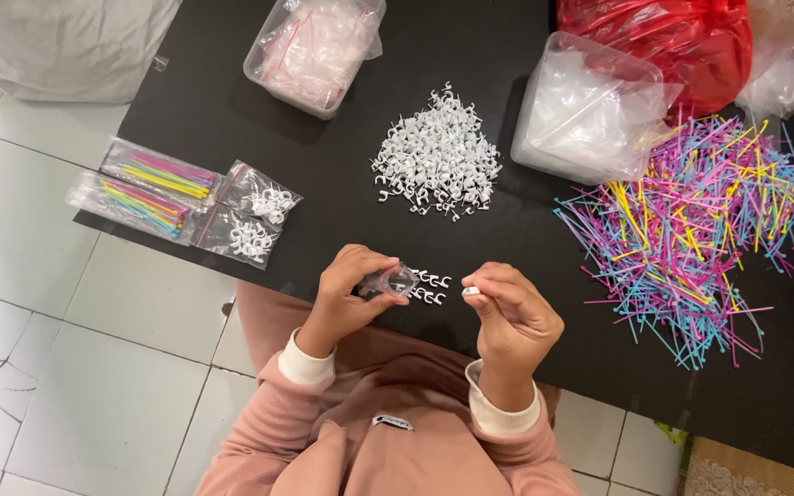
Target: Picking up small white plastic clips from a pile and placing them into a small transparent plastic bag.
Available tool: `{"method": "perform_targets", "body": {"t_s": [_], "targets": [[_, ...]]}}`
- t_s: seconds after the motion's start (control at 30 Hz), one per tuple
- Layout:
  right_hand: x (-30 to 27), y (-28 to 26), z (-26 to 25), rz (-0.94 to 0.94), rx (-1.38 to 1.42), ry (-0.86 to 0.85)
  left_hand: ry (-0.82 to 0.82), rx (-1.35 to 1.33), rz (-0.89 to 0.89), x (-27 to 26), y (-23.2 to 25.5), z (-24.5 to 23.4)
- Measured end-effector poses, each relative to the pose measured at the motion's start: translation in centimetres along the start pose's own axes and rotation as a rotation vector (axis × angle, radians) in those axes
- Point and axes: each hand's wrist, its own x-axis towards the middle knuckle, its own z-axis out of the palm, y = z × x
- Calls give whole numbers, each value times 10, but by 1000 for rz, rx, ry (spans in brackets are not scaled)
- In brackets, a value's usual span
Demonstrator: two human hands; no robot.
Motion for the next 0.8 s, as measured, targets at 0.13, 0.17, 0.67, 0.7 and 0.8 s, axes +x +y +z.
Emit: {"method": "perform_targets", "body": {"t_s": [0.13, 0.17, 0.67, 0.7, 0.8], "targets": [[-9, 7, -11, 189, 212, 16, 1, -1, 10, 2, 2, 0], [-11, 11, -15, 292, 358, 18, -2, -2, 7, 2, 2, -1], [-9, 9, 12, 400, 300, -62, 4, -20, 12, 1, 2, 1], [-10, 10, 15, 320, 141, -96, 7, -27, 18, 0, 2, 1], [-8, 7, 24, 163, -66, -175, 12, -30, 17, 0, 1, 1]]}}
